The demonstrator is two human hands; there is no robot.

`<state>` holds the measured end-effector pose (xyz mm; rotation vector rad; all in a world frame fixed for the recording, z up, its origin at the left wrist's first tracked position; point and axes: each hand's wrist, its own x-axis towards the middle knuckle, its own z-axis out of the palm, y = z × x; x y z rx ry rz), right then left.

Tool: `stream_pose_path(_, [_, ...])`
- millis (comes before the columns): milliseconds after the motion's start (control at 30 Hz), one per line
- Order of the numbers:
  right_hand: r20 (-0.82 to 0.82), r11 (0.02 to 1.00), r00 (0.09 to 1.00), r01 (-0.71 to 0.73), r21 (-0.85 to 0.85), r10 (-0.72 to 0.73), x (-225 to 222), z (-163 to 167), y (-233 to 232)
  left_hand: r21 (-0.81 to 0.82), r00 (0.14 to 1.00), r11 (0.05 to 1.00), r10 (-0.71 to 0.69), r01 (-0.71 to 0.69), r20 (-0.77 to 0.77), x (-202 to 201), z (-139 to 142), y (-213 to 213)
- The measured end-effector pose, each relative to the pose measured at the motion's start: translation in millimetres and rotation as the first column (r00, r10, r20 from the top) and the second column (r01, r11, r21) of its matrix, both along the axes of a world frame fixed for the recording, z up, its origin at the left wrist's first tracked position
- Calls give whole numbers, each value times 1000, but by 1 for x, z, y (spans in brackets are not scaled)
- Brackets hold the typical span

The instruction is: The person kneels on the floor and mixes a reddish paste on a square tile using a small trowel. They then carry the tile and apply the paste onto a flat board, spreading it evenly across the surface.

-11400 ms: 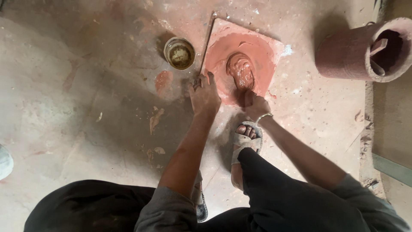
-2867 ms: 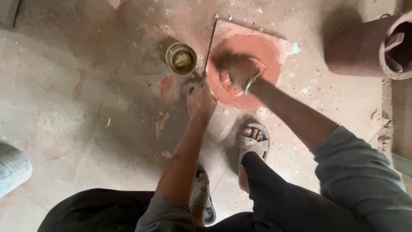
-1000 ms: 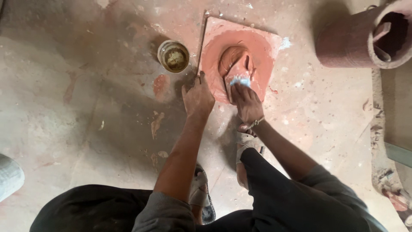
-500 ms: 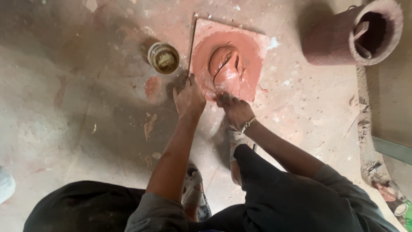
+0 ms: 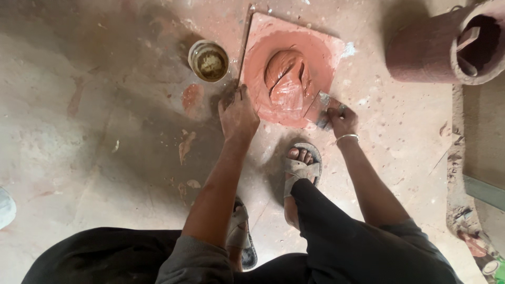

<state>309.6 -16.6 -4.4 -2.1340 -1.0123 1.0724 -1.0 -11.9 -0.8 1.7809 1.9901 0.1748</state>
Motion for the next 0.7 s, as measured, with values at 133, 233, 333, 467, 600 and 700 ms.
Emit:
stream_pose_path(133, [512, 963, 819, -264, -63, 258, 15, 1, 10, 31, 1000, 999, -9, 9, 6, -2, -1, -1])
stream_pose_path(233, [572, 940, 748, -303, -157, 337, 19, 5, 18, 43, 1000, 999, 11, -12, 14, -1, 1, 3])
stream_pose_path(333, [599, 885, 685, -458, -86, 413, 15, 10, 23, 0, 999, 1000, 31, -31, 28, 0, 1, 4])
stream_pose_path(467, [589, 746, 573, -661, -80, 570, 11, 3, 23, 10, 1000, 1000, 30, -30, -7, 1, -1, 0])
stream_pose_path(600, [606, 692, 511, -716, -93, 610, -1, -4, 17, 68, 999, 997, 34, -34, 1, 0, -1, -1])
stream_pose_path(700, [635, 618, 417, -777, -121, 650, -15, -10, 11, 45, 999, 999, 29, -30, 24, 0, 1, 1])
